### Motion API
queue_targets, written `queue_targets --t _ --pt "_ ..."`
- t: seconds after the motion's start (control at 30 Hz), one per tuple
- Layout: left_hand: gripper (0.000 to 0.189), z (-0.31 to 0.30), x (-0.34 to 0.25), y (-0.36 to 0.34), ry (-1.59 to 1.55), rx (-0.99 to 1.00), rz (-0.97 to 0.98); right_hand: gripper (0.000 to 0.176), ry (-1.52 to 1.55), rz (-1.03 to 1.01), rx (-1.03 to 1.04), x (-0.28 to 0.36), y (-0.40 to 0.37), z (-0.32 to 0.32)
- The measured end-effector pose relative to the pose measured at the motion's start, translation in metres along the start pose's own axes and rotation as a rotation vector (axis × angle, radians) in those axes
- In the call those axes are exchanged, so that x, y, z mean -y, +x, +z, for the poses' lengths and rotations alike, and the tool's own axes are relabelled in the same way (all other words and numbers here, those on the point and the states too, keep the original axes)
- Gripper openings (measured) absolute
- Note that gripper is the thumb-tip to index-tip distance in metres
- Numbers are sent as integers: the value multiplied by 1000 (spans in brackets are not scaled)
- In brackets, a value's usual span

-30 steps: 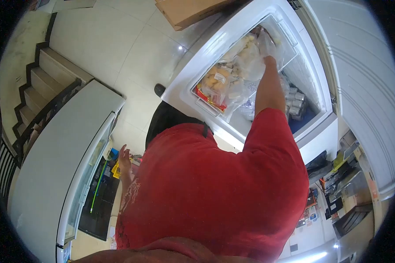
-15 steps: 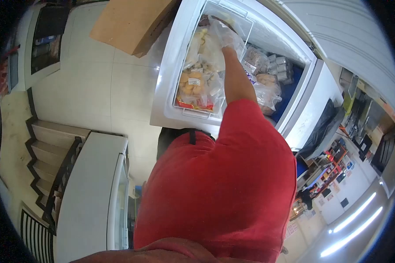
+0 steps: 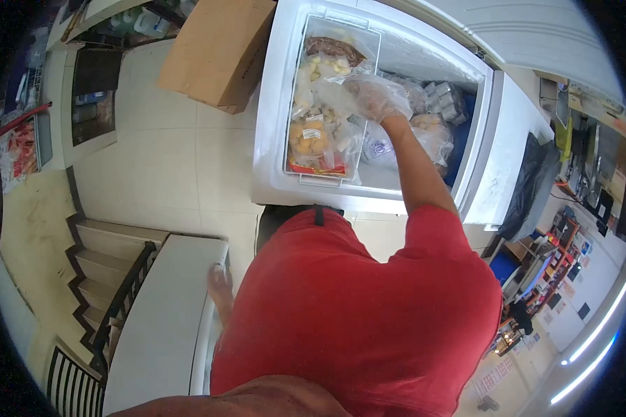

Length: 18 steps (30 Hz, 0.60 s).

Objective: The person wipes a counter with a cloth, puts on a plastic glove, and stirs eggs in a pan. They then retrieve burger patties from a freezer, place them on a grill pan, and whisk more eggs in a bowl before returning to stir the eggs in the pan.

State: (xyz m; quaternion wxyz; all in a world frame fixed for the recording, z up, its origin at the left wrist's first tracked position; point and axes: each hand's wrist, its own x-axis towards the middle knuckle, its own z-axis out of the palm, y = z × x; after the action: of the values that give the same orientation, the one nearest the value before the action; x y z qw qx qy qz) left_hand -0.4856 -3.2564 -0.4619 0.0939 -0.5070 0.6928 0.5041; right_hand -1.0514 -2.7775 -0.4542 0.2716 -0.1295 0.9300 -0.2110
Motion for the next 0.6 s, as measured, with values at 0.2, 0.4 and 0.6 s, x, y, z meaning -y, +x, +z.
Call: queue_targets --t 0.2,0.4,0.6 --pt "80 168 -334 27 576 300 1038 33 -11 -392 208 70 -47 11" --pt "25 280 -387 53 1017 676 1402 35 187 -254 17 110 -160 11" --pt "23 312 -403 111 928 754 1417 28 345 204 -545 126 -282 -43"
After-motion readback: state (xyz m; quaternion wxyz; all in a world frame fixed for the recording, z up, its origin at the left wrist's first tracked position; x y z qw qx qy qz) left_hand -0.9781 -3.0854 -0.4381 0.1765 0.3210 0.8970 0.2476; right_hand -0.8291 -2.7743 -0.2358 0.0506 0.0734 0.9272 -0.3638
